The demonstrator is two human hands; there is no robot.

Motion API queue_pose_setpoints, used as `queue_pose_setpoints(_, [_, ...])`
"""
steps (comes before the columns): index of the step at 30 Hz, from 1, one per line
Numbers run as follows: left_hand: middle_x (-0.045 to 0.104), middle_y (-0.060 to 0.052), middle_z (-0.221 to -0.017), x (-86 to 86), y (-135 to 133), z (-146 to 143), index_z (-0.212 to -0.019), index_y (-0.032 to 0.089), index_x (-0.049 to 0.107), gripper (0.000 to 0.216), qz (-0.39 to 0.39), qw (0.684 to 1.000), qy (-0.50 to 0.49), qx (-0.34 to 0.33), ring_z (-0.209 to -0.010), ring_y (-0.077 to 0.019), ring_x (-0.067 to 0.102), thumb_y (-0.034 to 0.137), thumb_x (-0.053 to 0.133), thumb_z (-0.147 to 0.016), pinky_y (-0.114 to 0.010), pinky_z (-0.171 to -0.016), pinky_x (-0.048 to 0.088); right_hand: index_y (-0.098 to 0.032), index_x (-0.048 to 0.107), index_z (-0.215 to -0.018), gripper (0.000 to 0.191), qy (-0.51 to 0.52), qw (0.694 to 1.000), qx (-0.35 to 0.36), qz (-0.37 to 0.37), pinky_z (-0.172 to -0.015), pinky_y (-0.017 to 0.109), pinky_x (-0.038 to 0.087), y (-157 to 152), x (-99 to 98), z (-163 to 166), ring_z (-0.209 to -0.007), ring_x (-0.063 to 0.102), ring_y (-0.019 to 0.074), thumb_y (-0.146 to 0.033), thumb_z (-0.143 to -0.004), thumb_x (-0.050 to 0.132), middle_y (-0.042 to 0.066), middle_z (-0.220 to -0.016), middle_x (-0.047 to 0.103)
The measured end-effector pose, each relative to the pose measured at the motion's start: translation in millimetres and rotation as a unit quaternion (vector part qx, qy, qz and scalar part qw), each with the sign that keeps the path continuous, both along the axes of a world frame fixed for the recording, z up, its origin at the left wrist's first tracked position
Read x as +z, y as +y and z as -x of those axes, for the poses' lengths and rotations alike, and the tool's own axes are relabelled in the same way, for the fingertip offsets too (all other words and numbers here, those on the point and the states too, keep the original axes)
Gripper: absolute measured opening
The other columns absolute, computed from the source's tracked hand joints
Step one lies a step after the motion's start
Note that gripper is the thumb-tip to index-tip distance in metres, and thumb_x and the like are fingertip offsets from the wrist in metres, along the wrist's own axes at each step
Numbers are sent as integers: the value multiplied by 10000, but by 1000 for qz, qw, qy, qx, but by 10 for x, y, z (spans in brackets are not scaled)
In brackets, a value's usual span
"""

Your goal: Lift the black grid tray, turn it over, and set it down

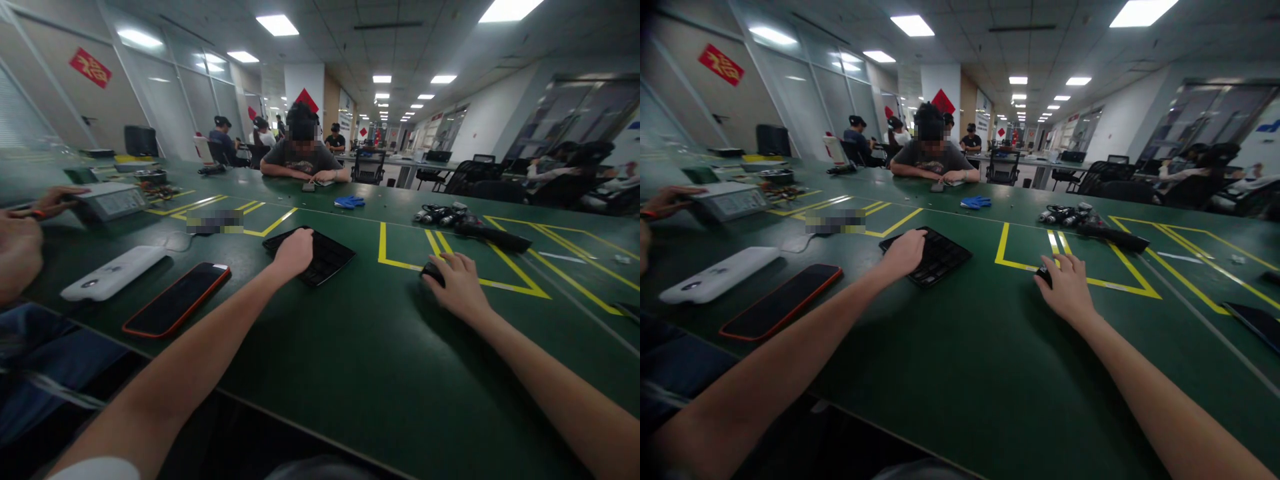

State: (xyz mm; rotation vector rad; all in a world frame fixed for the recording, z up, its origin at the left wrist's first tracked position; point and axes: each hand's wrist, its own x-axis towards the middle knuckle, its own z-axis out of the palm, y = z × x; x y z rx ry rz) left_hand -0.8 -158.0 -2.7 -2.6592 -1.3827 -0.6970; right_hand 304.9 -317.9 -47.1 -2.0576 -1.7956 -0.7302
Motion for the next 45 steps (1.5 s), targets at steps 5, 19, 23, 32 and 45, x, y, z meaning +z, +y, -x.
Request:
queue_pose_setpoints(5, [574, -113, -1143, -183, -621, -368, -1230, 92, 460, 441, 25, 958, -25, -284, -1024, -168, 550, 56, 325, -812, -293, -914, 429, -147, 417, -1297, 494, 45, 980, 159, 113, -1067, 507, 253, -261, 46, 695, -1253, 346, 276, -408, -879, 374, 119, -1319, 449])
queue_pose_setpoints(19, [467, -110, -1337, -135, -1430, -372, -1262, 131, 443, 472, 119, 825, -36, -551, -1278, -220, 360, 379, 435, -860, -379, -1067, 263, -160, 492, -1243, 414, 75, 901, 388, 178, -987, 493, 380, -888, 161, 1416, -1185, 455, 280, -302, -855, 467, 144, -1284, 506])
queue_pose_setpoints(23, [591, -110, -1191, -157, -1564, -410, -1214, 122, 506, 421, 177, 783, 14, -596, -1131, -206, 519, 359, 393, -886, -315, -990, 362, -166, 548, -1189, 368, 99, 868, 408, 266, -950, 387, 430, -984, 158, 1478, -1044, 564, 214, -333, -884, 426, 99, -1143, 620])
queue_pose_setpoints(32, [411, -146, -1369, -153, -1312, -450, -1307, 99, 390, 466, 71, 876, -9, -476, -1260, -209, 377, 337, 374, -906, -353, -1046, 300, -133, 571, -1118, 317, -26, 882, 460, 97, -925, 400, 444, -475, 121, 863, -1100, 522, 218, -168, -862, 388, 110, -1092, 631])
queue_pose_setpoints(45, [633, -168, -931, -297, -860, -456, -917, 67, 625, 236, -4, 942, 199, -269, -831, -238, 617, 71, 401, -844, -329, -668, 493, -55, 490, -1191, 460, 39, 990, -42, 126, -929, 438, 405, -17, -146, -381, -1031, 527, 312, -339, -865, 332, 195, -1139, 565])
